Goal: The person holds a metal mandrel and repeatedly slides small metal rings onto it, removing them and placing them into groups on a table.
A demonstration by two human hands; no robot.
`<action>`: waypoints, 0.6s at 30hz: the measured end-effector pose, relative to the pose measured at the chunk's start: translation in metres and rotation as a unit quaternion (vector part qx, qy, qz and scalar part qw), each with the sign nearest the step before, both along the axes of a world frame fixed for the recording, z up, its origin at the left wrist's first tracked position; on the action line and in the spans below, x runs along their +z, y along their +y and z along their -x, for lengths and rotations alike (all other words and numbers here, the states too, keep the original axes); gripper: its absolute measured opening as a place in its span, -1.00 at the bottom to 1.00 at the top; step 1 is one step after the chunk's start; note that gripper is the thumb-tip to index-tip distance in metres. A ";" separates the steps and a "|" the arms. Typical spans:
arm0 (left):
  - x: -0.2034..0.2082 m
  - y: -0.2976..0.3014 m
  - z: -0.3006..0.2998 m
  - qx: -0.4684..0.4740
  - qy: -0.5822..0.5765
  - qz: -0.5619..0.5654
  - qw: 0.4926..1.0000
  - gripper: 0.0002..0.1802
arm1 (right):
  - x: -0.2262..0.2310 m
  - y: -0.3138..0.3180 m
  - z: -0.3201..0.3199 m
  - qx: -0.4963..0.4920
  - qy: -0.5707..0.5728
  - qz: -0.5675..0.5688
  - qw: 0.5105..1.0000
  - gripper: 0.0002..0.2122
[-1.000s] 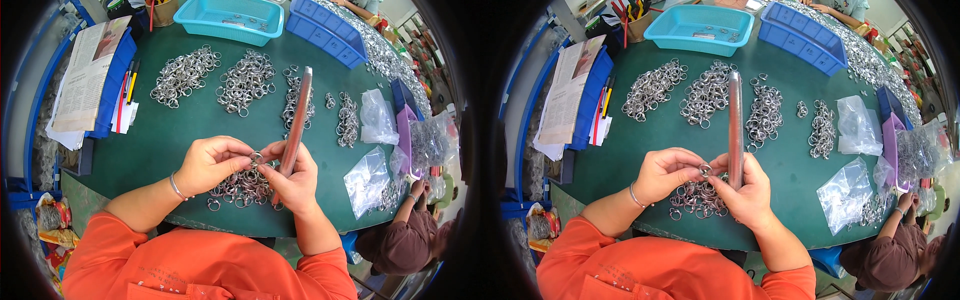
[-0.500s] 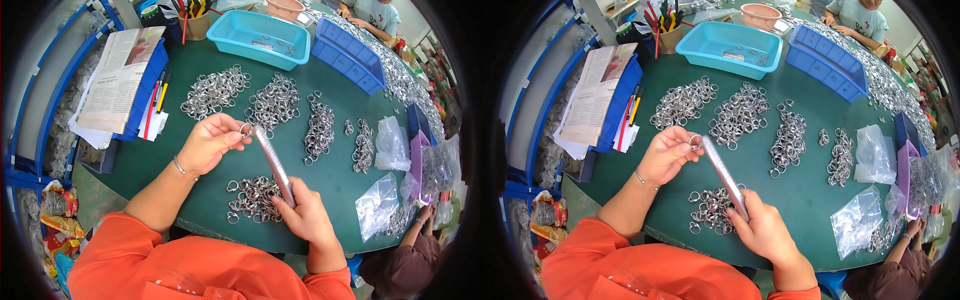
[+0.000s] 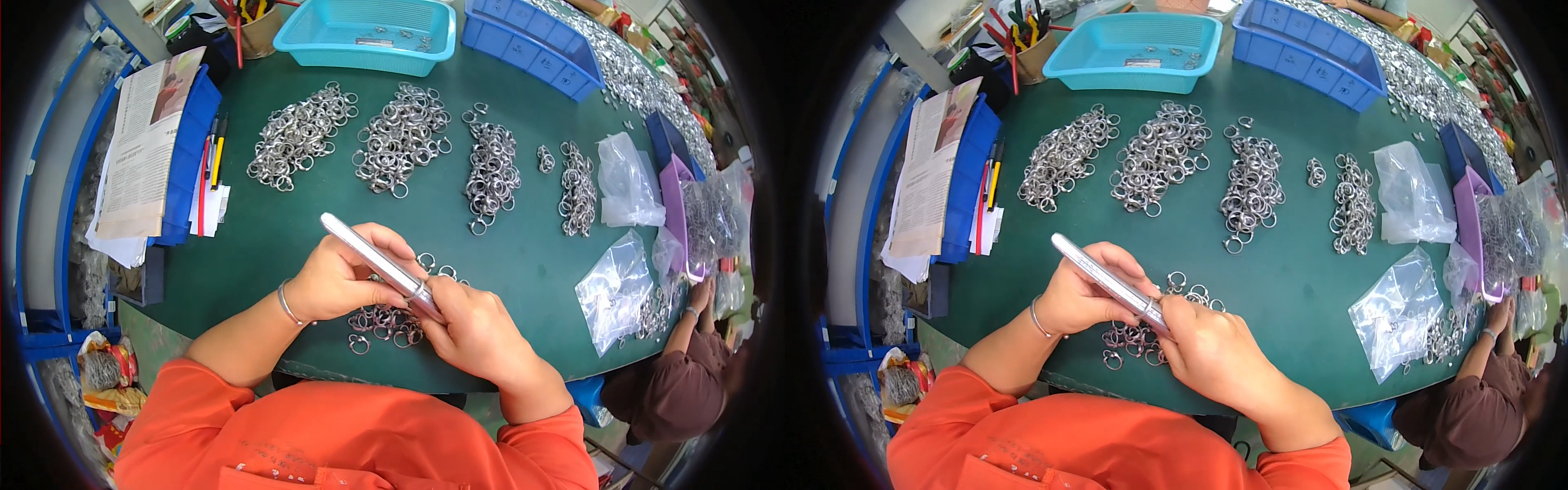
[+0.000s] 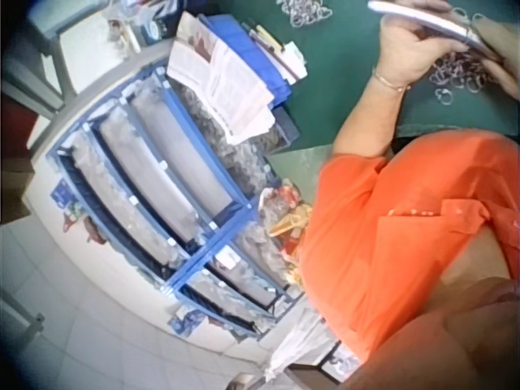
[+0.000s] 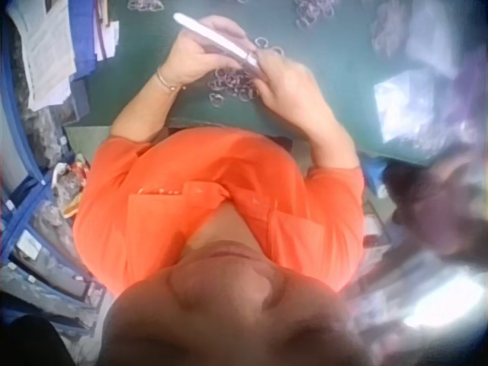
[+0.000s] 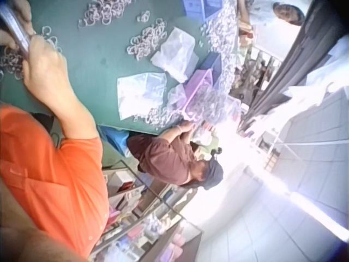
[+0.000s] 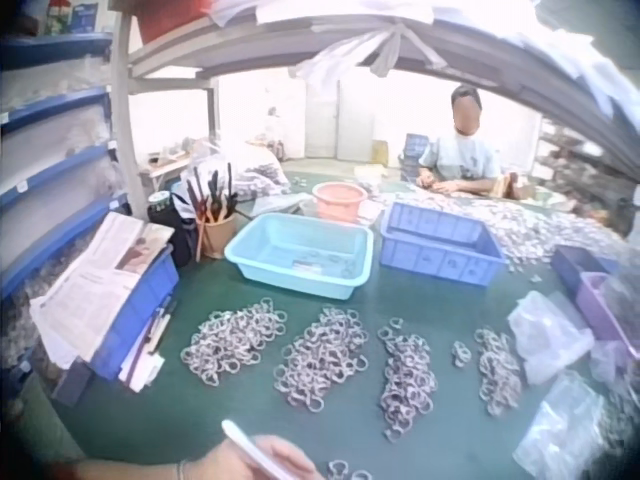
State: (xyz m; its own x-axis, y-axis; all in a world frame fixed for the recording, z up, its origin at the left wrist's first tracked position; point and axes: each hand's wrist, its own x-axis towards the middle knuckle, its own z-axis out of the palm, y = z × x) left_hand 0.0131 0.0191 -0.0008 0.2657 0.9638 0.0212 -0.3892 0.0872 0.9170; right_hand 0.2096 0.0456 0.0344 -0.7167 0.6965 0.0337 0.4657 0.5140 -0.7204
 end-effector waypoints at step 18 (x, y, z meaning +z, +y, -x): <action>0.002 0.017 0.036 0.325 -0.117 -0.003 0.939 -0.75 | -0.005 0.006 -0.004 -0.016 0.001 0.003 1.000 -0.85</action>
